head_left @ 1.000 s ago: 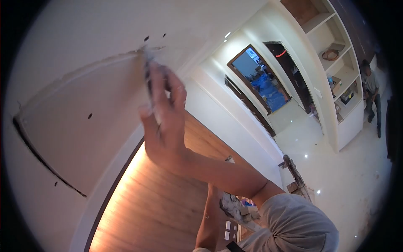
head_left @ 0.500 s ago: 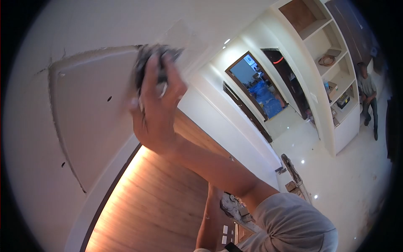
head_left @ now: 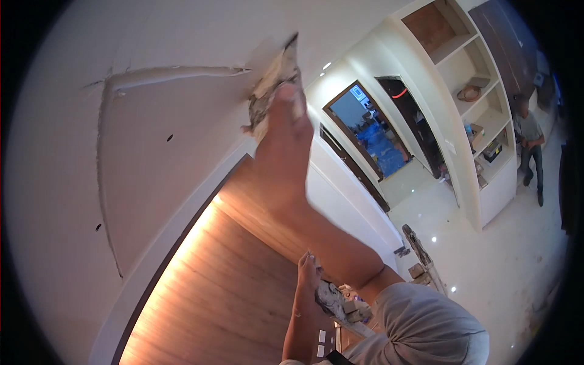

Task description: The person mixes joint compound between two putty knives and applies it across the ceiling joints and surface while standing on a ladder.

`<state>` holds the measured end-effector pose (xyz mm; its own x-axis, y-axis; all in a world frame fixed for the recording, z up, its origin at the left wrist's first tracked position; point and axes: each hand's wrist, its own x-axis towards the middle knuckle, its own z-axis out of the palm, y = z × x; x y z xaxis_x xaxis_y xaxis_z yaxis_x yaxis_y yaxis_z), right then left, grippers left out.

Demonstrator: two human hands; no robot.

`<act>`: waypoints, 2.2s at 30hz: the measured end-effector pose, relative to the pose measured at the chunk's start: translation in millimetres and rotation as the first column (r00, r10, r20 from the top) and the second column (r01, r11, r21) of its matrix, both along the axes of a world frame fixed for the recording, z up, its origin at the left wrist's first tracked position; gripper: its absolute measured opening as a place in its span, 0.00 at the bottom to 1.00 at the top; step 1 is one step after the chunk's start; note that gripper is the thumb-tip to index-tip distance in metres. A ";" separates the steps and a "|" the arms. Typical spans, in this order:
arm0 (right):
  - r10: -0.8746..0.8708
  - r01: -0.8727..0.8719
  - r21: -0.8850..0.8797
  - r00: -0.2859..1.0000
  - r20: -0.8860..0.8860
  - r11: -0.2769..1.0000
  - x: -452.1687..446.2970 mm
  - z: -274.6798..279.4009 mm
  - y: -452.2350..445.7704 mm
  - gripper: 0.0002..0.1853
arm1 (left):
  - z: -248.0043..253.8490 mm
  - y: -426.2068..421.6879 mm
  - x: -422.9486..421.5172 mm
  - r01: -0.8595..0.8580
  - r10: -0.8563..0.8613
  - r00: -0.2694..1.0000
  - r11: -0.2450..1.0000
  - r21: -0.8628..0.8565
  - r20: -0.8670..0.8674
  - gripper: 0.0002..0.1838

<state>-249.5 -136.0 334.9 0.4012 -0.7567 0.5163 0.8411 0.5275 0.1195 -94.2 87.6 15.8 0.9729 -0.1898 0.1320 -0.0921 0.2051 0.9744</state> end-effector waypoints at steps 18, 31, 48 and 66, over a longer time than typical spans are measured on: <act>-0.924 0.933 0.019 0.357 -0.138 0.358 46.5 29.4 66.5 0.31 | -56.3 47.1 52.6 -0.013 0.010 0.999 0.996 0.084 0.035 0.16; 0.093 -0.093 -0.049 0.996 0.003 0.994 -14.8 -12.1 -8.4 0.34 | 14.7 -5.7 -14.4 -0.073 0.073 0.997 0.997 0.032 0.013 0.17; -0.868 0.899 0.101 0.439 -0.232 0.427 -48.7 5.9 34.0 0.31 | 0.8 12.4 2.5 -0.027 0.028 1.000 0.999 0.029 -0.011 0.17; -0.945 0.968 0.026 -0.236 -0.226 -0.249 -54.8 -29.9 -24.3 0.24 | -6.8 10.5 6.7 0.044 -0.044 0.999 0.999 0.006 -0.013 0.17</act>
<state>-304.3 -160.3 305.0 -0.8693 -0.3007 0.3923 0.3022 -0.9514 -0.0596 -87.5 98.0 8.9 0.9653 -0.2332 0.1178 -0.0702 0.2030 0.9767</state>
